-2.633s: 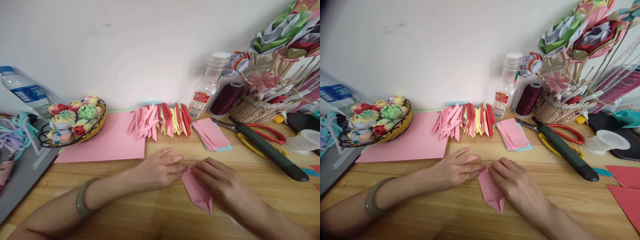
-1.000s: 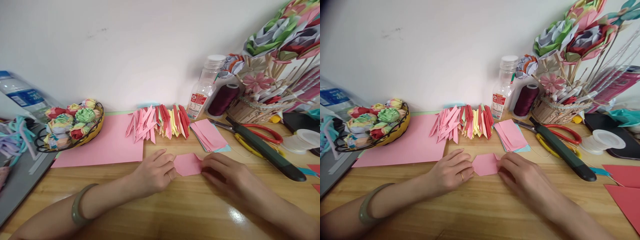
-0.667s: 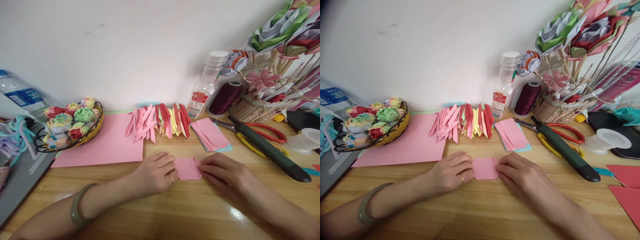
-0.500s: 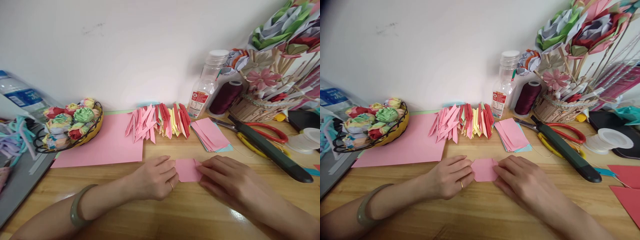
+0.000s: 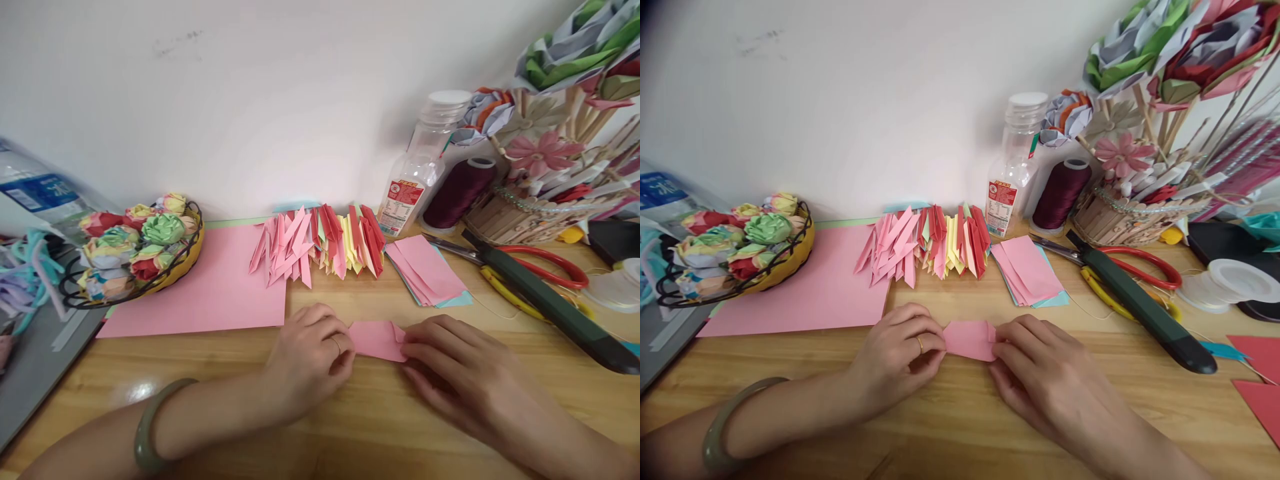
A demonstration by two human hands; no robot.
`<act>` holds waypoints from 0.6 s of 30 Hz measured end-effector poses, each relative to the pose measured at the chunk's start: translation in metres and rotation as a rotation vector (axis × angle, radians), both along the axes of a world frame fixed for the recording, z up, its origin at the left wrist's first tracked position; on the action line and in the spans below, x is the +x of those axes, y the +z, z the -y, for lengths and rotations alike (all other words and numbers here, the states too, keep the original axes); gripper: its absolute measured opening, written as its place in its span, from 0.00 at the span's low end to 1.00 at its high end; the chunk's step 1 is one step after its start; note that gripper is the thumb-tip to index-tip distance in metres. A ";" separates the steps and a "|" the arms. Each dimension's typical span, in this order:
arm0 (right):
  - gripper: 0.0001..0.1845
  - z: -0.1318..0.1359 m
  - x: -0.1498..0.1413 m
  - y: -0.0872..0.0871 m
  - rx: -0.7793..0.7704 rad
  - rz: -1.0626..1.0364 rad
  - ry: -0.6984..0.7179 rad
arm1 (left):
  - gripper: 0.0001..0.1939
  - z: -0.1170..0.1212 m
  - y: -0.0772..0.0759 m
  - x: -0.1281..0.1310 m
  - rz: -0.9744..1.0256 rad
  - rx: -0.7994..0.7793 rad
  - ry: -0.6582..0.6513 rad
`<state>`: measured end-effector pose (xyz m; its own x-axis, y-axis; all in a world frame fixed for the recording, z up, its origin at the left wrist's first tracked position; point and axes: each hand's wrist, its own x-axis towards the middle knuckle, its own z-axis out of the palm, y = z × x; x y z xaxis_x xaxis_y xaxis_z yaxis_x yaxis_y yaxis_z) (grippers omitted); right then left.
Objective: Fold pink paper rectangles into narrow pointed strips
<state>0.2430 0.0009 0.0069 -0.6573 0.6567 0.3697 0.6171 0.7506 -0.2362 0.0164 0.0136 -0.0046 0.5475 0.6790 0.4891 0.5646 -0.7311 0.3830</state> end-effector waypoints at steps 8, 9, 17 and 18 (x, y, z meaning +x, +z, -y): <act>0.07 -0.001 0.004 -0.016 -0.250 -0.126 -0.089 | 0.03 0.003 0.003 0.001 0.045 -0.160 0.039; 0.07 -0.001 0.004 -0.017 -0.276 -0.129 -0.099 | 0.03 0.003 0.004 0.001 0.044 -0.195 0.043; 0.07 0.001 -0.002 -0.013 -0.358 -0.137 -0.177 | 0.04 0.002 0.006 0.004 0.019 -0.315 0.081; 0.07 0.001 -0.003 -0.013 -0.357 -0.136 -0.187 | 0.05 0.001 0.006 0.004 0.017 -0.314 0.083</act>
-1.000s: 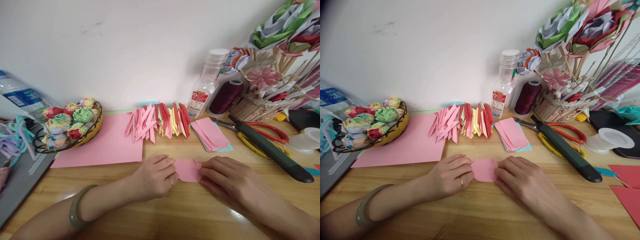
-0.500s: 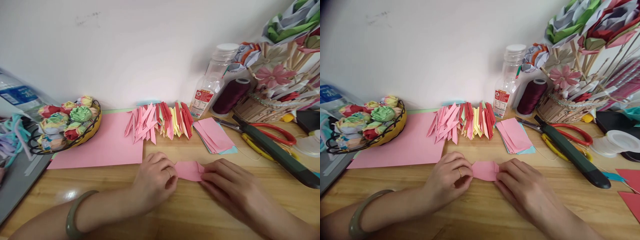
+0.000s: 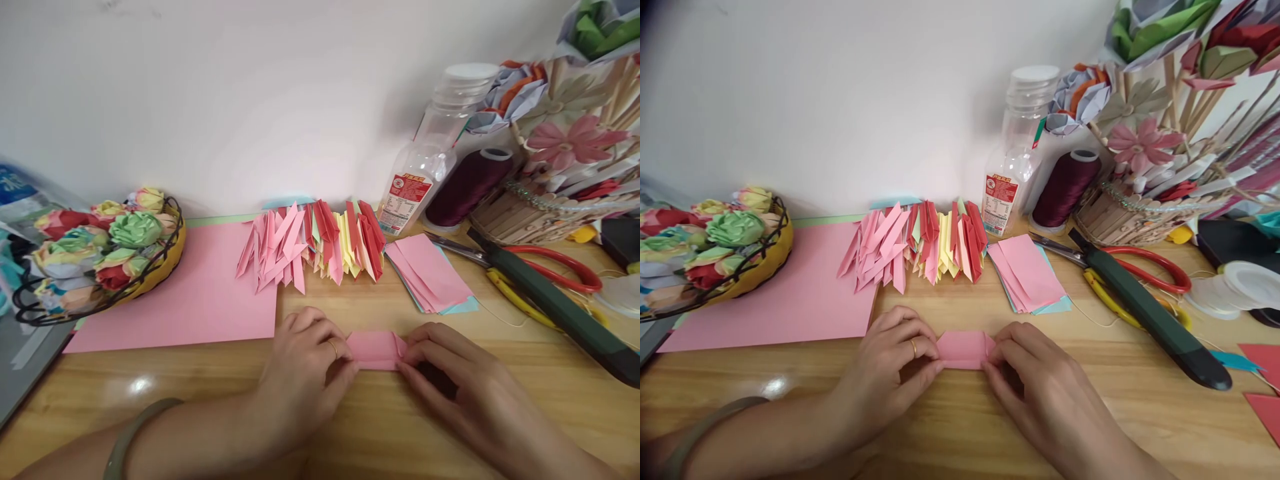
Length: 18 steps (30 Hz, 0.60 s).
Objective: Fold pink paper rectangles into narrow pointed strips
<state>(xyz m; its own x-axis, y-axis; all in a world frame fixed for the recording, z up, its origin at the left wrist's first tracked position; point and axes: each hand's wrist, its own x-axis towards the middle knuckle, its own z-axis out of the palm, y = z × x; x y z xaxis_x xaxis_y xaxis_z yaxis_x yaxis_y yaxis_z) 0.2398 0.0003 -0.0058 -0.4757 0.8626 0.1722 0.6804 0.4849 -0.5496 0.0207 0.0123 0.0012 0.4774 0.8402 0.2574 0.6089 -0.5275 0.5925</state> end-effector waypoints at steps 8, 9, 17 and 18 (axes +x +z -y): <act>0.07 -0.001 -0.006 -0.001 0.058 0.042 -0.057 | 0.06 -0.002 -0.004 0.006 -0.033 0.028 0.060; 0.07 -0.001 -0.006 -0.002 0.062 0.050 -0.063 | 0.06 -0.002 -0.004 0.007 -0.034 0.029 0.064; 0.08 -0.005 -0.006 0.002 0.008 0.073 -0.054 | 0.05 -0.005 -0.002 0.007 -0.068 -0.025 0.051; 0.08 -0.005 -0.005 0.003 0.002 0.077 -0.052 | 0.05 -0.005 -0.002 0.007 -0.076 -0.044 0.047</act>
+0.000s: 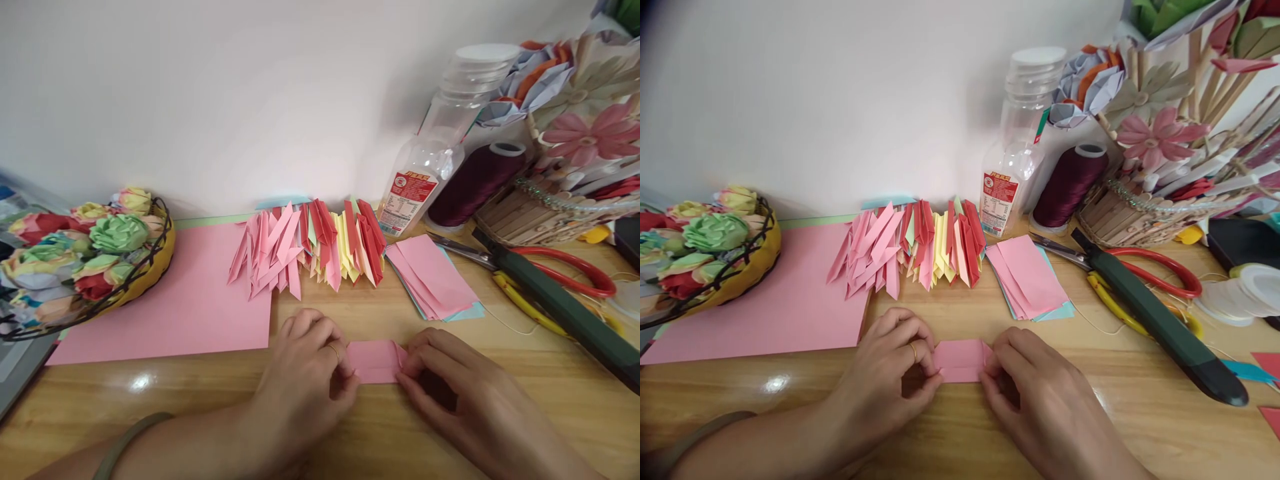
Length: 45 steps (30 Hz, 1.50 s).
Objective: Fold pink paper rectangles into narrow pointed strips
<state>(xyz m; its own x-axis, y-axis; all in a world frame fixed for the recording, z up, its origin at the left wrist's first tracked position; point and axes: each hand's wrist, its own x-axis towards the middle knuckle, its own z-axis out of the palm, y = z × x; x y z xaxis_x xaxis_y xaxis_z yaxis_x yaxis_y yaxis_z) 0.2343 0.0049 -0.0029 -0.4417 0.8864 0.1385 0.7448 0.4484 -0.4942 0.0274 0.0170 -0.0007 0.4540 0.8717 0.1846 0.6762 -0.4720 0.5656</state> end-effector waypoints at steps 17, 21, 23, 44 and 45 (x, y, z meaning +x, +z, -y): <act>0.06 0.000 0.006 -0.001 -0.066 -0.002 0.027 | 0.03 0.004 0.000 0.000 -0.144 -0.046 -0.022; 0.10 -0.002 0.013 -0.002 0.011 0.016 0.173 | 0.10 0.008 -0.010 -0.001 -0.125 0.084 0.057; 0.13 -0.003 0.016 -0.001 0.057 0.039 0.243 | 0.10 0.010 -0.014 -0.002 -0.105 0.235 0.054; 0.21 -0.017 0.039 0.018 0.106 0.101 0.540 | 0.13 -0.007 0.008 -0.029 -0.206 0.573 -0.558; 0.21 -0.017 0.039 0.018 0.114 0.090 0.533 | 0.12 -0.009 0.008 -0.030 -0.207 0.567 -0.583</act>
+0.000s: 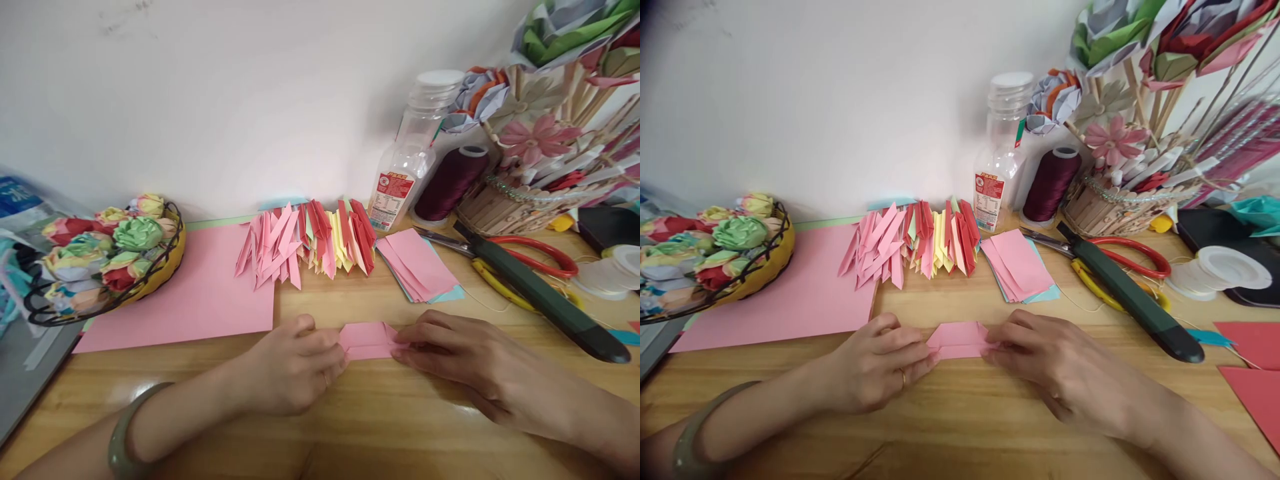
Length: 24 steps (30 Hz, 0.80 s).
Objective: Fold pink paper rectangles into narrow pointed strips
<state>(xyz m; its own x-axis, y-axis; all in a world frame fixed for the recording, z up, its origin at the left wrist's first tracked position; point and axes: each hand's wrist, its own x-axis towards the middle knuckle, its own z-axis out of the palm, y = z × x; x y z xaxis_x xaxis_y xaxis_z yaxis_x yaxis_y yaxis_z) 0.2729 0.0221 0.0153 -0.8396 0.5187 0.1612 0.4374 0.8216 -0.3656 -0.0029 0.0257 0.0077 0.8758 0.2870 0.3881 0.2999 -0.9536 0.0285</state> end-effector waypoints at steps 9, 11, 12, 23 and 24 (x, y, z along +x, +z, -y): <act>0.14 0.018 -0.022 0.011 -0.061 -0.061 0.018 | 0.08 -0.004 -0.004 0.001 -0.010 0.101 0.156; 0.16 0.025 -0.032 0.015 -0.078 -0.045 0.058 | 0.10 -0.001 -0.003 0.004 -0.019 0.012 0.242; 0.19 0.028 -0.036 0.016 -0.082 -0.026 0.092 | 0.12 0.000 -0.003 0.006 -0.028 -0.037 0.279; 0.24 0.014 -0.032 -0.012 0.113 -0.028 -0.092 | 0.04 0.000 -0.014 0.012 0.077 -0.104 0.250; 0.23 0.013 -0.032 -0.011 0.149 -0.005 -0.080 | 0.05 0.000 -0.015 0.011 0.111 -0.098 0.252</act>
